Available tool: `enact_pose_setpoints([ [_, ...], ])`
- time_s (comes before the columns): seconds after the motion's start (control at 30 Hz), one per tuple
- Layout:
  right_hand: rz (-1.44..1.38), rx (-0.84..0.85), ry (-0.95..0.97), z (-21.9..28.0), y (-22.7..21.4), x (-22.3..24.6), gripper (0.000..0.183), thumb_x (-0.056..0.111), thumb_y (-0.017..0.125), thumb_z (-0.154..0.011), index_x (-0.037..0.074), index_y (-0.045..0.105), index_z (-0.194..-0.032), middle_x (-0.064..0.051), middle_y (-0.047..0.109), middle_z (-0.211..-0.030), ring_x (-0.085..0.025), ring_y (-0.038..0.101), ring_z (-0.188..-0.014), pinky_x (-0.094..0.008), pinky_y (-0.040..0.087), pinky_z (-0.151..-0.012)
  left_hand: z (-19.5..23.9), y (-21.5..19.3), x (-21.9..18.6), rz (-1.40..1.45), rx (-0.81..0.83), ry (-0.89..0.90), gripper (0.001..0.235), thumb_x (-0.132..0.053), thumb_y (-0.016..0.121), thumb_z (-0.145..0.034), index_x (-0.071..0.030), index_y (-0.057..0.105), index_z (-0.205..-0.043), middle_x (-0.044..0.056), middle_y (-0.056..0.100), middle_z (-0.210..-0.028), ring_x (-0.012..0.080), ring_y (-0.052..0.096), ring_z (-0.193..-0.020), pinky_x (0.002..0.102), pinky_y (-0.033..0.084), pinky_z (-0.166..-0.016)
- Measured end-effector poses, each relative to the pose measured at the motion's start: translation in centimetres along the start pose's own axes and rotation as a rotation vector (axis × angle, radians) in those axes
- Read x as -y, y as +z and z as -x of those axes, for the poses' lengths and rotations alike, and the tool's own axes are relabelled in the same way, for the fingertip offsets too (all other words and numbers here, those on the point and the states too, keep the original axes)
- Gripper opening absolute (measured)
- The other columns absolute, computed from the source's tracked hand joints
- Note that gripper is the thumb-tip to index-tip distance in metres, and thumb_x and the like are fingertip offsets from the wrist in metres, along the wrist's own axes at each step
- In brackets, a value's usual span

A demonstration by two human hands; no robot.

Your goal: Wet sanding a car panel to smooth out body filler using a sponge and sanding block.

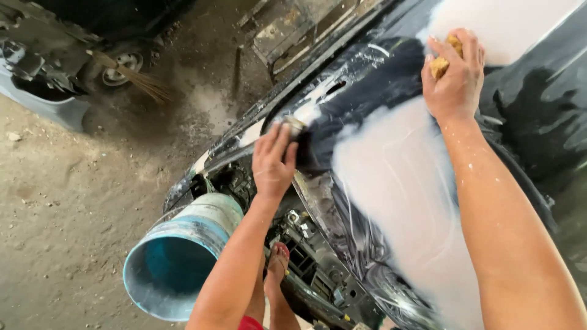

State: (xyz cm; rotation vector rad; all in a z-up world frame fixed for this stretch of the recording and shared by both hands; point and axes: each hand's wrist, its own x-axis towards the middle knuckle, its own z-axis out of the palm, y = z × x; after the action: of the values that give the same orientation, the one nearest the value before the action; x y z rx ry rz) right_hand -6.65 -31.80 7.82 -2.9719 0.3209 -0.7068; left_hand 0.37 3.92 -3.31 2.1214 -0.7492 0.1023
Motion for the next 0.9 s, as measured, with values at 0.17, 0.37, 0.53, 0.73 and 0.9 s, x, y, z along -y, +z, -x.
enact_pose_setpoints([
  [0.17,-0.01,0.011,0.01,0.1,-0.2,0.3,0.022,0.001,0.066,-0.1,-0.002,0.077,-0.118,-0.018,0.052,-0.127,-0.039,0.054,-0.106,-0.052,0.046,-0.093,0.6,1.5,-2.5,0.043,-0.005,-0.033,0.043,-0.021,0.066,-0.101,-0.015,0.054,-0.141,0.01,0.054,-0.145,0.0276,0.054,-0.12,0.043,0.044,-0.105],
  [0.37,-0.012,0.036,0.022,0.0,0.1,-0.2,0.022,0.001,0.066,-0.1,-0.003,0.077,-0.119,-0.019,0.052,-0.127,-0.039,0.055,-0.111,-0.053,0.045,-0.096,-2.1,3.8,-0.3,0.087,-0.05,0.015,0.04,-0.03,0.061,-0.104,-0.016,0.055,-0.141,0.011,0.058,-0.141,0.026,0.06,-0.119,0.041,0.047,-0.099],
  [0.53,0.01,-0.023,0.008,-1.1,-0.3,0.2,0.023,0.002,0.064,-0.099,-0.004,0.076,-0.118,-0.024,0.054,-0.125,-0.045,0.054,-0.107,-0.053,0.045,-0.092,1.8,3.0,-0.8,0.123,-0.001,0.06,0.043,-0.017,0.064,-0.102,-0.015,0.052,-0.143,0.016,0.049,-0.145,0.0374,0.054,-0.131,0.053,0.041,-0.107],
  [0.73,-0.01,0.007,-0.013,0.3,-0.2,0.5,0.019,-0.002,0.068,-0.099,-0.003,0.076,-0.116,-0.017,0.051,-0.125,-0.038,0.054,-0.105,-0.051,0.049,-0.089,-1.2,4.0,-0.5,0.176,-0.066,-0.071,0.036,-0.027,0.064,-0.105,-0.027,0.056,-0.14,0.001,0.049,-0.146,0.0296,0.053,-0.116,0.051,0.05,-0.098],
  [0.9,0.004,0.028,0.05,0.1,-0.1,0.1,0.022,0.005,0.066,-0.101,0.0,0.078,-0.118,-0.016,0.051,-0.125,-0.036,0.052,-0.105,-0.05,0.045,-0.094,3.8,2.4,-1.7,0.165,-0.012,-0.133,0.038,-0.037,0.062,-0.099,-0.016,0.066,-0.131,0.006,0.056,-0.139,0.0235,0.048,-0.106,0.033,0.053,-0.086],
])
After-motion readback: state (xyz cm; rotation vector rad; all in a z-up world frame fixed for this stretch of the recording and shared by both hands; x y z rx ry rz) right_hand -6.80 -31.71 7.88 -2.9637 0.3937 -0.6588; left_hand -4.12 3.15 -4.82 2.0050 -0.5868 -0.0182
